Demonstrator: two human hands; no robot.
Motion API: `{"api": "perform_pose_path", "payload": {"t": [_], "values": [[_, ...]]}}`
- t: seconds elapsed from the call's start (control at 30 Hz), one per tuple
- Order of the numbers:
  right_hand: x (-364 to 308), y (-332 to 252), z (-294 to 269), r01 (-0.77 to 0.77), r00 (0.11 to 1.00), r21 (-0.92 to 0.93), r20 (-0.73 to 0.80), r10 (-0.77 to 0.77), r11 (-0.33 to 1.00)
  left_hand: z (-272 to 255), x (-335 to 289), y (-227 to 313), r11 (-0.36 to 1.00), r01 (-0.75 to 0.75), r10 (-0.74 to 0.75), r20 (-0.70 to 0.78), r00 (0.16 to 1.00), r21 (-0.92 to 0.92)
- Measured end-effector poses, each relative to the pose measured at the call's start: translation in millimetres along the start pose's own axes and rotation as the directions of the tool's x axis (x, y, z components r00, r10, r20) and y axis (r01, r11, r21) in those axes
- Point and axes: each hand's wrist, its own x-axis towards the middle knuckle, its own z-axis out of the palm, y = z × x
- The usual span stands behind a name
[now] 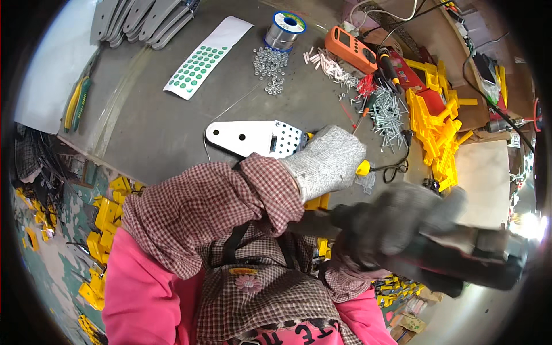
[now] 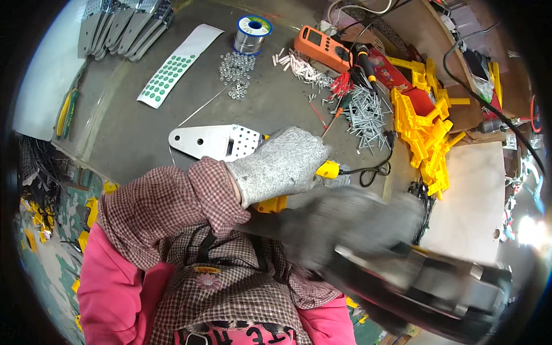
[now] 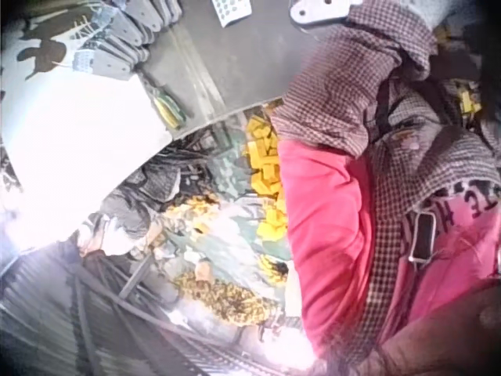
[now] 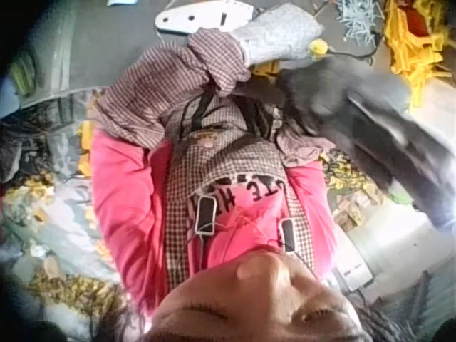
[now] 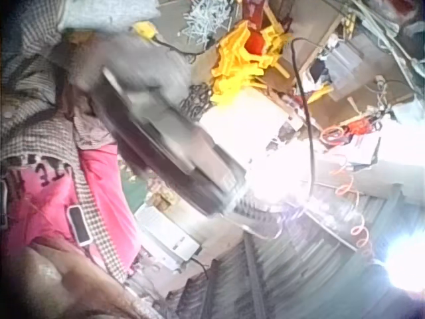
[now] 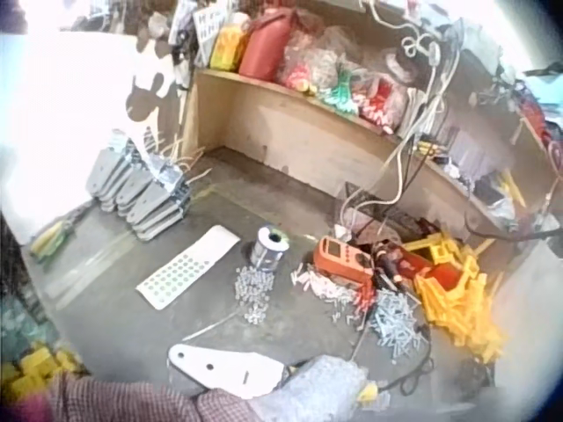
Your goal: The person assembles and solders electronic wires and components for a yellow plastic housing at a workbench, using a soldering iron, screwdriver, and multimeter.
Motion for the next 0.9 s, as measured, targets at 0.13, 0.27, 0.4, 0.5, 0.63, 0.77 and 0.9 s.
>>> {"api": "perform_pose_path", "payload": {"t": [0.13,0.27,0.4,0.5,0.63,0.77,0.9], "values": [[-1.7,-8.6,1.0,0.04,0.988,-0.073,-0.143,-0.05,0.997,1.5,4.0,4.4,1.0,0.012,-0.012,-0.007,1.0,0.002],[17.6,0.5,-30.5,-0.006,0.966,0.061,0.258,-0.01,0.998,-1.6,4.9,3.9,1.0,-0.001,0.0,0.036,0.999,0.031],[11.5,4.9,-33.3,-0.051,0.975,0.067,0.219,0.035,0.996,-3.9,6.6,5.3,1.0,0.012,-0.01,0.06,0.998,-0.019],[11.1,8.3,-33.6,-0.096,0.979,0.056,0.184,0.085,0.994,-2.1,5.5,3.5,0.999,0.005,-0.003,0.044,0.999,-0.037],[8.5,13.2,-33.7,-0.155,0.976,0.044,0.16,0.146,0.987,-0.1,7.3,0.2,0.999,-0.038,0.038,0.058,0.998,0.013],[9.3,25.4,-49.4,-0.163,0.965,0.157,0.229,0.125,0.974,5.3,11.5,-2.6,0.997,-0.06,0.058,0.069,0.996,0.042],[-11.3,0.4,3.4,-0.137,0.919,-0.059,-0.38,0.105,0.989,-4.0,11.2,10.4,0.993,-0.086,0.086,0.005,0.996,0.085]]}}
